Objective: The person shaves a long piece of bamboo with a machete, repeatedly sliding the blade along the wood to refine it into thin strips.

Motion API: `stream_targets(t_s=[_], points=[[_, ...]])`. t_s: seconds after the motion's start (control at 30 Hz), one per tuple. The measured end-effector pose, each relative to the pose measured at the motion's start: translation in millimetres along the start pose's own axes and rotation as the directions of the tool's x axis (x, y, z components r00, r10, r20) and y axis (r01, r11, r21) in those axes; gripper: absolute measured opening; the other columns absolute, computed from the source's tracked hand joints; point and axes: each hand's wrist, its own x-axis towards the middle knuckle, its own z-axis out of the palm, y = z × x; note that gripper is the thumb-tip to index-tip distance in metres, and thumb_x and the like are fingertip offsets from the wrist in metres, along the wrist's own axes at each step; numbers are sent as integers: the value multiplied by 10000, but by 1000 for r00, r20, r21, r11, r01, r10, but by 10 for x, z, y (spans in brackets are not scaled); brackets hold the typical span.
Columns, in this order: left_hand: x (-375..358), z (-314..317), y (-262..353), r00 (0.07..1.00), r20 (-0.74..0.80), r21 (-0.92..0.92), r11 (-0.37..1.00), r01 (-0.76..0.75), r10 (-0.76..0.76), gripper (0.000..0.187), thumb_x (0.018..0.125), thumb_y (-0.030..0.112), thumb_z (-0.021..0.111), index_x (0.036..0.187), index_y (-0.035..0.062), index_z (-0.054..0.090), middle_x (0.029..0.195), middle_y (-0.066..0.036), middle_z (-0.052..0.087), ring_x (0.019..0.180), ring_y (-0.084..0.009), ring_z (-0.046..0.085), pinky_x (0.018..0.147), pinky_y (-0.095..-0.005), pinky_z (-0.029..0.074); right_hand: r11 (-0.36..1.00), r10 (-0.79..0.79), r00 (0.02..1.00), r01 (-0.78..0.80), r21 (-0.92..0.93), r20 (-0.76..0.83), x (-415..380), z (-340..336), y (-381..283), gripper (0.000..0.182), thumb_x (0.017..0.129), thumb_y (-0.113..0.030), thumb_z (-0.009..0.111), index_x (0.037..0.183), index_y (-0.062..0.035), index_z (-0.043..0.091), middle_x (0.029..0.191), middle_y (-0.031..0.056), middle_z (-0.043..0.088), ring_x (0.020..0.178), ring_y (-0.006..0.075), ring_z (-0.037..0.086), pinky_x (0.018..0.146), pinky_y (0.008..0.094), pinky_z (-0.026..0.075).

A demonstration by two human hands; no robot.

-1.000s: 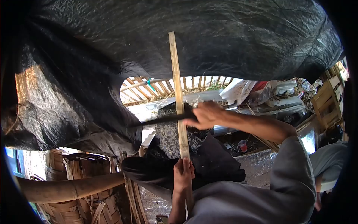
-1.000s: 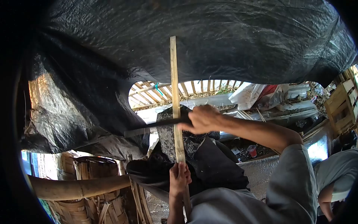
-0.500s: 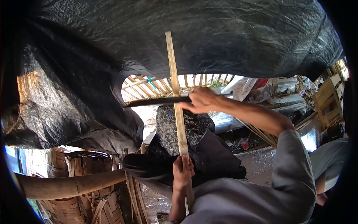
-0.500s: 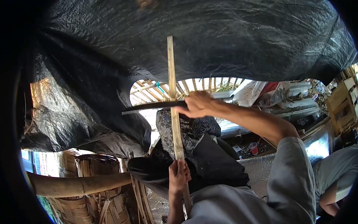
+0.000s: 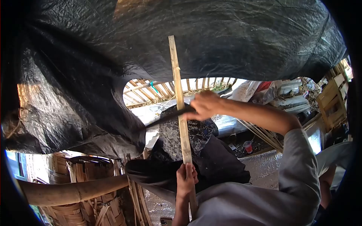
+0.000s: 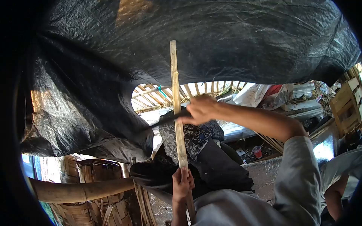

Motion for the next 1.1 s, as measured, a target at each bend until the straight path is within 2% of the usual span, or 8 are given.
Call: stream_targets(t_s=[0.1, 0.17, 0.23, 0.33, 0.43, 0.57, 0.9, 1.1], points=[[-26, -8, -30, 1000, -12, -16, 1000, 16, -16, 339, 965, 321, 394, 769, 50, 448, 519, 27, 363, 388, -44, 339, 353, -211, 290, 981, 155, 969, -127, 148, -193, 65, -9, 28, 668, 848, -647, 390, 427, -132, 325, 369, -35, 315, 268, 111, 242, 246, 302, 193], [19, -26, -57, 1000, -18, -10, 1000, 10, -10, 347, 963, 338, 397, 770, 54, 445, 509, 30, 345, 380, -45, 331, 351, -210, 278, 938, 168, 973, -207, 279, 157, -56, -100, -239, 665, 846, -644, 400, 437, -120, 363, 370, -21, 329, 266, 123, 275, 244, 303, 225], [10, -44, -91, 1000, -18, -3, 1000, 10, -10, 351, 964, 341, 397, 768, 54, 444, 513, 31, 350, 385, -44, 334, 354, -209, 282, 997, -77, 997, 78, -29, 14, -121, -25, -288, 683, 821, -652, 439, 514, -50, 536, 373, 19, 393, 279, 156, 387, 264, 304, 312], [18, -3, -27, 996, -67, 107, 993, -54, 62, 338, 968, 309, 386, 756, 54, 448, 530, 25, 390, 408, -32, 356, 364, -201, 314, 999, 51, 997, -51, 3, -62, -57, -7, -171, 707, 835, -680, 358, 474, -85, 488, 383, -7, 396, 301, 138, 383, 284, 313, 306], [83, -38, -38, 997, -60, 24, 999, -48, 50, 344, 968, 314, 387, 753, 53, 448, 527, 23, 396, 408, -34, 363, 363, -200, 317, 873, 257, 964, -264, 410, 73, 30, 145, -307, 726, 860, -648, 337, 453, -64, 476, 380, 21, 407, 293, 157, 360, 291, 341, 293], [25, -54, -77, 998, -55, 31, 999, -40, 42, 353, 961, 348, 404, 747, 68, 427, 517, 26, 352, 390, -39, 322, 350, -205, 282, 982, 9, 998, 4, -189, 68, -126, -54, -471, 723, 789, -704, 408, 513, -46, 522, 378, 44, 408, 292, 148, 408, 288, 313, 353], [84, -30, -40, 998, -58, 63, 998, -29, 33, 363, 962, 358, 393, 757, 62, 435, 503, 36, 343, 383, -34, 320, 349, -205, 274, 983, -99, 994, 92, -160, -42, -79, -63, -309, 710, 803, -679, 427, 477, -51, 490, 367, 0, 360, 288, 139, 379, 258, 316, 326], [37, -60, -32, 999, -38, -10, 1000, 15, -15, 349, 965, 317, 393, 756, 45, 455, 521, 26, 395, 401, -40, 375, 358, -201, 316, 971, 170, 984, -177, 162, 53, 17, -82, -219, 724, 841, -676, 336, 438, -80, 413, 351, 2, 316, 282, 137, 319, 277, 320, 312]])
